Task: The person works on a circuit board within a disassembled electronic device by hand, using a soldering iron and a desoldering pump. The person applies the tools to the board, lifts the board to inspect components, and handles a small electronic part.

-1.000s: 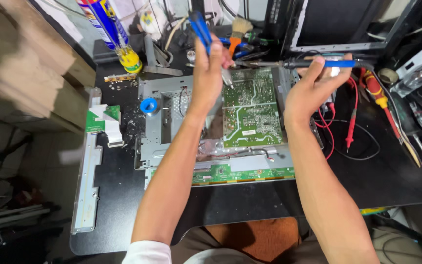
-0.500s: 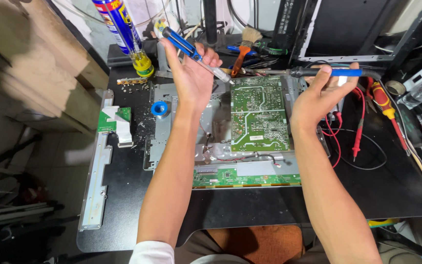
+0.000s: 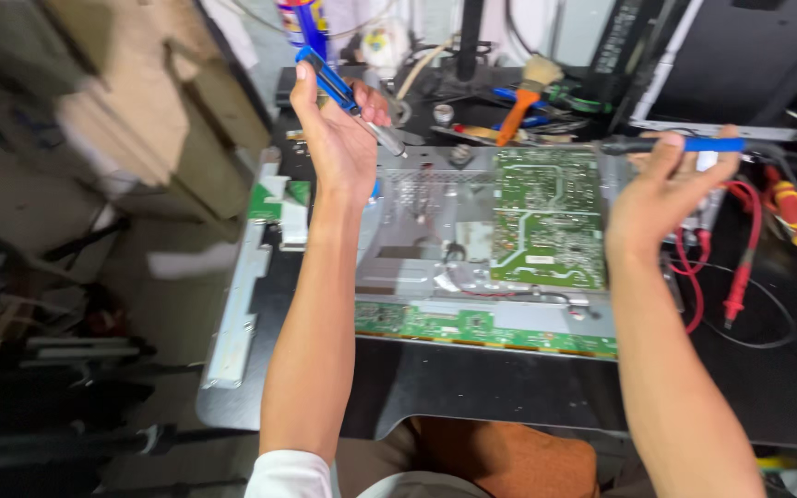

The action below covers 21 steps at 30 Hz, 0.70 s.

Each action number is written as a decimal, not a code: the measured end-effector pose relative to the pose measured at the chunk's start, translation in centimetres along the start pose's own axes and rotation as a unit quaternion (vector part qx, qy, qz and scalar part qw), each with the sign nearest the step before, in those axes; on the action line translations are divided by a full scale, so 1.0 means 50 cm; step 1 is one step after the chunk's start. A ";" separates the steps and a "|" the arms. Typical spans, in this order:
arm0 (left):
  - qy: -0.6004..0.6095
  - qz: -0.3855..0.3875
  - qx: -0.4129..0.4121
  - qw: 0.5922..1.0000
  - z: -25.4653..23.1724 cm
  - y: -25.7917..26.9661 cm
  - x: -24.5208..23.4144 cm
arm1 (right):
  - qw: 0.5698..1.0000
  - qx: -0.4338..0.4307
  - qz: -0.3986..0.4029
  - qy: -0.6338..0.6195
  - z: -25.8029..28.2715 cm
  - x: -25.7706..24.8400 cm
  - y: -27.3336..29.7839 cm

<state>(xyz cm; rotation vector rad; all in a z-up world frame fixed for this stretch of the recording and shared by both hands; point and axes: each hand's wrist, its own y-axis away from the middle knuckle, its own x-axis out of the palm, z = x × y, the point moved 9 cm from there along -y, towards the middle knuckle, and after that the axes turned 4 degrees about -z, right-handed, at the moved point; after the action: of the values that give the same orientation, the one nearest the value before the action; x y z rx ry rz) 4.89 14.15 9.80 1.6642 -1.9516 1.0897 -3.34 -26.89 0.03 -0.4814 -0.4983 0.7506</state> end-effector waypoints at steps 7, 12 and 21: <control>-0.022 -0.058 0.041 0.997 -0.096 0.025 -0.114 | 0.999 -0.012 0.034 -0.031 -0.060 -0.013 -0.005; -0.040 -0.086 0.092 0.991 -0.112 0.019 -0.208 | 0.999 0.017 0.024 -0.044 -0.087 -0.018 -0.013; 0.041 -0.063 0.067 0.995 -0.093 0.014 -0.153 | 0.999 0.028 0.011 -0.040 -0.089 -0.013 -0.016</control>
<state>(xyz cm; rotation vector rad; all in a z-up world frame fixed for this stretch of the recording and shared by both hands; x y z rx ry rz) 5.16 22.77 7.24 1.7549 -1.7310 1.2432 -0.75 -28.89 -3.16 -0.4071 -0.5466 0.8058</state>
